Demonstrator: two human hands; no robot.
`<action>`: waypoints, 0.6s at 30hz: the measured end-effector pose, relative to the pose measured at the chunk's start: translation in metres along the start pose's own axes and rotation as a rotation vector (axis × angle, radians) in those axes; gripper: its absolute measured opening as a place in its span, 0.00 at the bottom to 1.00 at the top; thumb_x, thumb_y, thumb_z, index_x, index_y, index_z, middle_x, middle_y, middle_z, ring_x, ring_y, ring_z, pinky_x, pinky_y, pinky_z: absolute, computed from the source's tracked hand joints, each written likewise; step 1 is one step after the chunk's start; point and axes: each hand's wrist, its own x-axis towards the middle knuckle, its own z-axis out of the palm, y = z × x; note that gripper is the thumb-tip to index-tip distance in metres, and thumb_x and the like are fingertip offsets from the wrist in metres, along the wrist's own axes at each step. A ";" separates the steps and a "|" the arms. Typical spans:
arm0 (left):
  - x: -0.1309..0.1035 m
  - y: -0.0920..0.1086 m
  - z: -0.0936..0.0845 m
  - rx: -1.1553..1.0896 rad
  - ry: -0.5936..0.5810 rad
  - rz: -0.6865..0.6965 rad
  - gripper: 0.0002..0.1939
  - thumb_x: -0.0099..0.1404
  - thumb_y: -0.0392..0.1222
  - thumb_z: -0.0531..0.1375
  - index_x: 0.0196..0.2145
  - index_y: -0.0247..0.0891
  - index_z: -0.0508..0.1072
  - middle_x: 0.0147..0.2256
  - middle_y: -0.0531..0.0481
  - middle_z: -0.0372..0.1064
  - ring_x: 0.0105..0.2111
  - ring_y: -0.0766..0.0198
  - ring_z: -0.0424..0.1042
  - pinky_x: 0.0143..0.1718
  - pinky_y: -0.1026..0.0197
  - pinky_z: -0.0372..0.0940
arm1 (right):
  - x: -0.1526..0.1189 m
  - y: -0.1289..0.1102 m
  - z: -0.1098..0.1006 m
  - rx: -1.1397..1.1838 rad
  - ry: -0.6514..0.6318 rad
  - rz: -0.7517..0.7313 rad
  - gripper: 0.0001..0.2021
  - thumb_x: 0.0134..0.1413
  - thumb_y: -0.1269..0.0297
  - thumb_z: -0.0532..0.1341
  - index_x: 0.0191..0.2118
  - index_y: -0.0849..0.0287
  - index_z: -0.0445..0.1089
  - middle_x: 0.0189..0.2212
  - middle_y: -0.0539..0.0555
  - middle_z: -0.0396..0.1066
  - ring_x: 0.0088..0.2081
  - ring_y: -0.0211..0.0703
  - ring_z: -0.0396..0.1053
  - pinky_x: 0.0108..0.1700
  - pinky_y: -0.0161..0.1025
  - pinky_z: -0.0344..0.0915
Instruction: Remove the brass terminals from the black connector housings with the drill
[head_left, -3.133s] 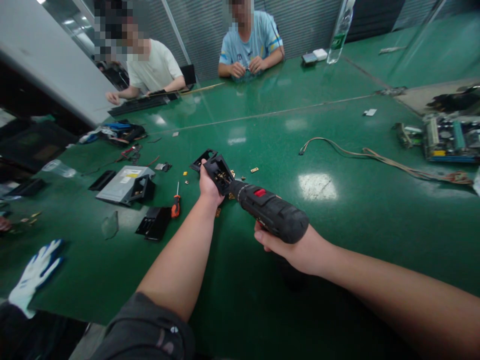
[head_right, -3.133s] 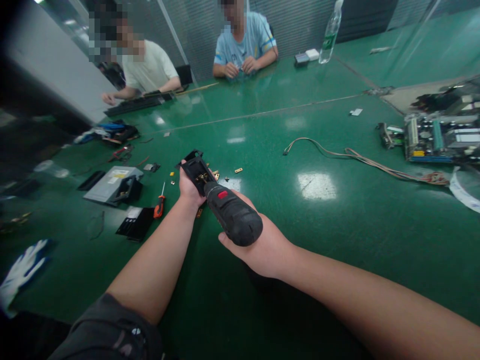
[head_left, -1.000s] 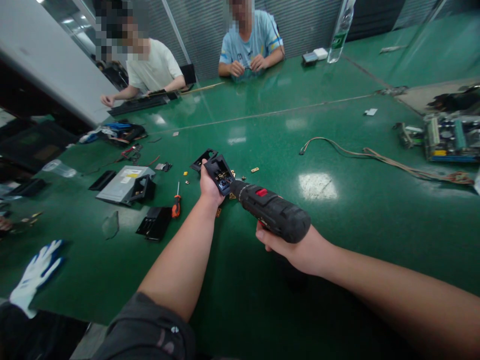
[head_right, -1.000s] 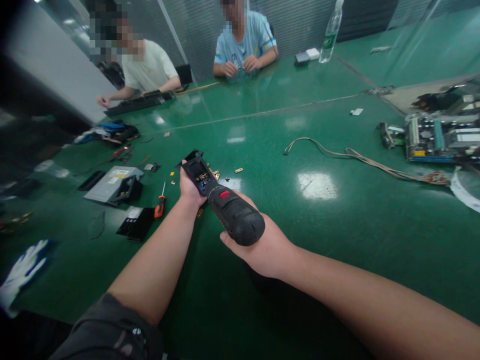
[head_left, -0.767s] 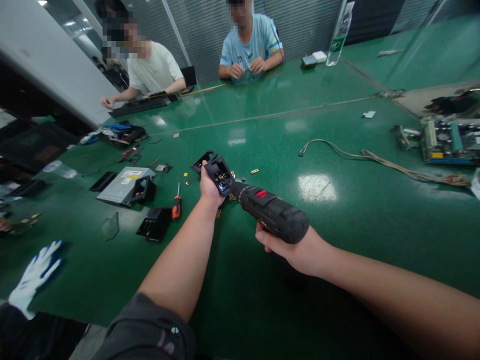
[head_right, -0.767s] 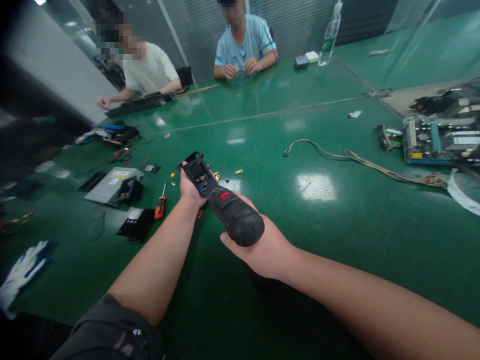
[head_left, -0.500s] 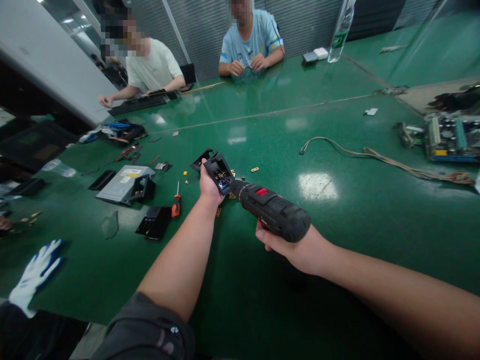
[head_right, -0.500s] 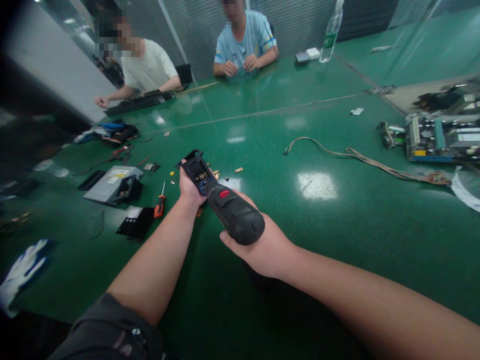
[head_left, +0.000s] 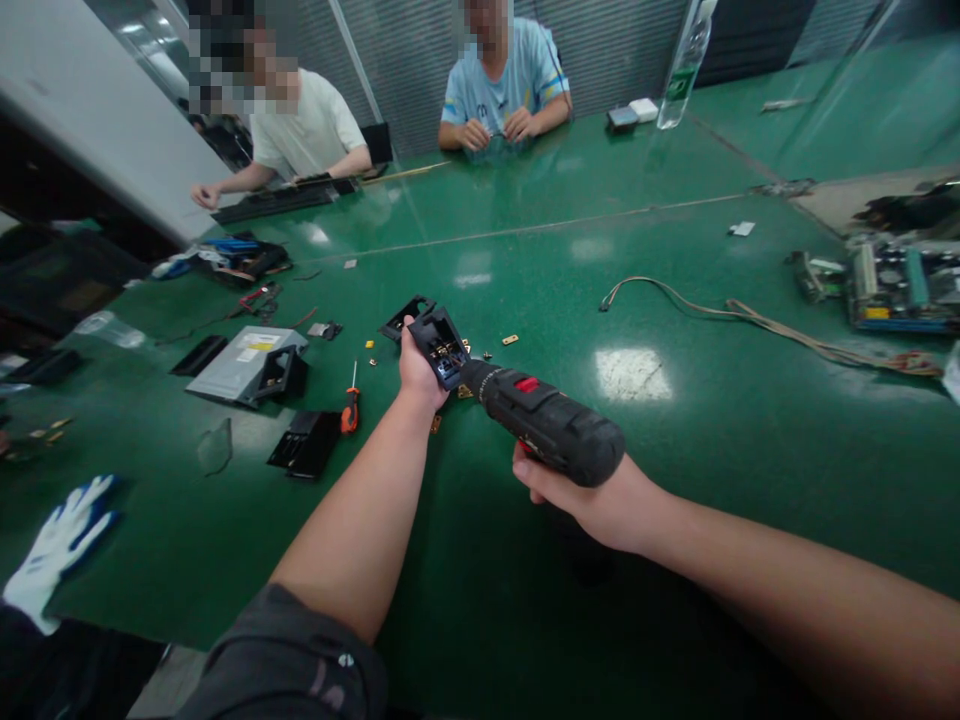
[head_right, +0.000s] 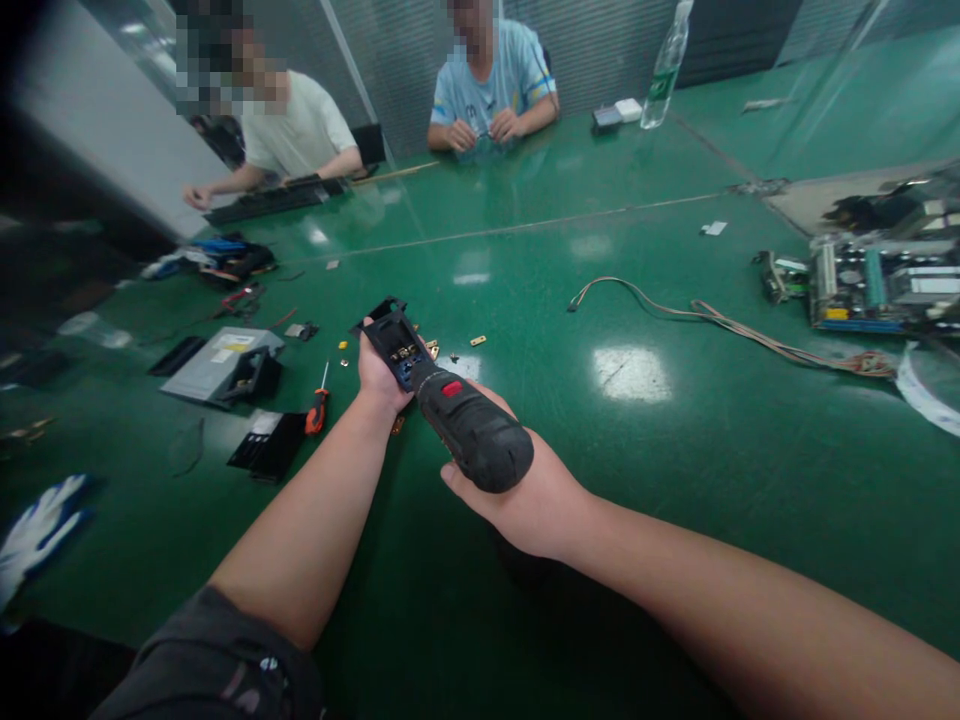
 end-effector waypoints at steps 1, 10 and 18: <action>0.000 -0.001 0.000 -0.002 0.003 -0.003 0.37 0.83 0.81 0.60 0.46 0.41 0.83 0.33 0.46 0.81 0.30 0.55 0.81 0.37 0.53 0.80 | 0.000 0.000 0.000 0.011 -0.010 0.010 0.20 0.75 0.54 0.74 0.65 0.52 0.80 0.43 0.56 0.85 0.48 0.58 0.89 0.54 0.56 0.89; -0.002 -0.003 0.003 -0.029 -0.016 -0.012 0.38 0.83 0.80 0.59 0.51 0.41 0.87 0.35 0.42 0.82 0.32 0.49 0.82 0.37 0.49 0.79 | -0.001 -0.003 -0.006 -0.003 -0.050 0.030 0.28 0.75 0.56 0.73 0.74 0.52 0.72 0.41 0.53 0.84 0.40 0.52 0.85 0.48 0.53 0.85; -0.002 -0.002 0.003 -0.042 -0.020 -0.018 0.38 0.85 0.79 0.59 0.47 0.39 0.87 0.35 0.41 0.84 0.32 0.50 0.83 0.38 0.50 0.81 | -0.001 -0.003 -0.007 -0.007 -0.056 0.024 0.21 0.76 0.55 0.73 0.67 0.51 0.75 0.42 0.53 0.82 0.43 0.54 0.85 0.49 0.54 0.85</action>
